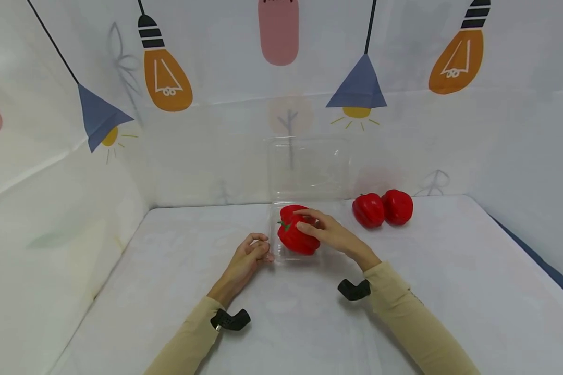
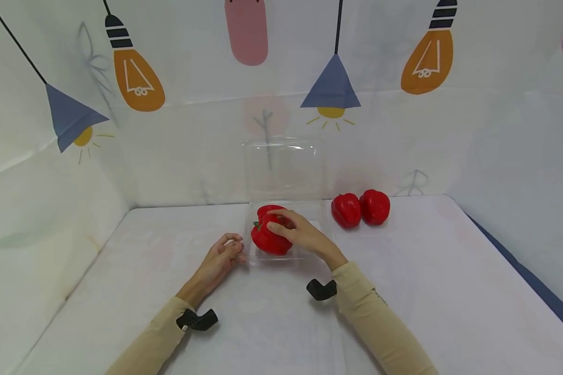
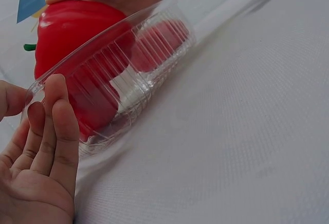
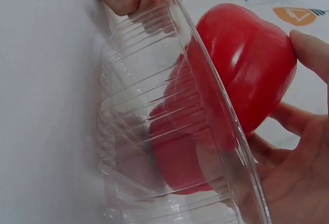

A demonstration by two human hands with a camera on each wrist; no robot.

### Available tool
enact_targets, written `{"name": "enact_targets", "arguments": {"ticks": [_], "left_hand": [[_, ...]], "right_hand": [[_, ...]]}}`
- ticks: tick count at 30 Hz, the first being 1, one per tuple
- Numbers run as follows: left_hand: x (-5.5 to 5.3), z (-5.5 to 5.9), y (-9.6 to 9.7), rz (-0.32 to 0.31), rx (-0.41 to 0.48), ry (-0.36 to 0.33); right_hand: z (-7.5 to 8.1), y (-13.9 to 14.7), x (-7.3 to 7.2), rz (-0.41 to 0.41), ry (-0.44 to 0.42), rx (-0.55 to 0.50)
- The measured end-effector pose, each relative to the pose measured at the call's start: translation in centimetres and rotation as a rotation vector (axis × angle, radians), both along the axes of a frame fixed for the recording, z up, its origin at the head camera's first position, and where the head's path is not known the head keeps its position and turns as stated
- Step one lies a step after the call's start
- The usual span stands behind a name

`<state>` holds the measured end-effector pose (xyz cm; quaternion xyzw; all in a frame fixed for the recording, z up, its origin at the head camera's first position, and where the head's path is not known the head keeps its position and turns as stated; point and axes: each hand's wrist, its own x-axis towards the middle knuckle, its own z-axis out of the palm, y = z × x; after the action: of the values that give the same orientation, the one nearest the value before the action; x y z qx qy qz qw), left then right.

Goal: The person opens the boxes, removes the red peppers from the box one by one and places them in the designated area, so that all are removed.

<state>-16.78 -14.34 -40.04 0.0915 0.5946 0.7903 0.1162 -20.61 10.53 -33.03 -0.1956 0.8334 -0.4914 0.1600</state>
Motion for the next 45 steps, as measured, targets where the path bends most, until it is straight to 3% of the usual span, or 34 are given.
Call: {"name": "enact_targets", "arguments": {"ticks": [15, 27, 35, 45], "left_hand": [[-0.1, -0.4, -0.1, -0.008, 0.020, 0.032], [0.0, 0.1, -0.2, -0.007, 0.005, 0.011], [0.1, -0.2, -0.2, -0.007, 0.002, 0.001], [-0.1, -0.4, -0.2, 0.002, 0.015, 0.012]], "right_hand": [[0.0, 1.9, 0.5, -0.048, 0.061, -0.062], [0.3, 4.2, 1.2, -0.087, 0.058, -0.170], [0.0, 5.5, 1.7, -0.125, 0.063, -0.135], [0.2, 6.9, 2.2, -0.188, 0.081, -0.181]]}}
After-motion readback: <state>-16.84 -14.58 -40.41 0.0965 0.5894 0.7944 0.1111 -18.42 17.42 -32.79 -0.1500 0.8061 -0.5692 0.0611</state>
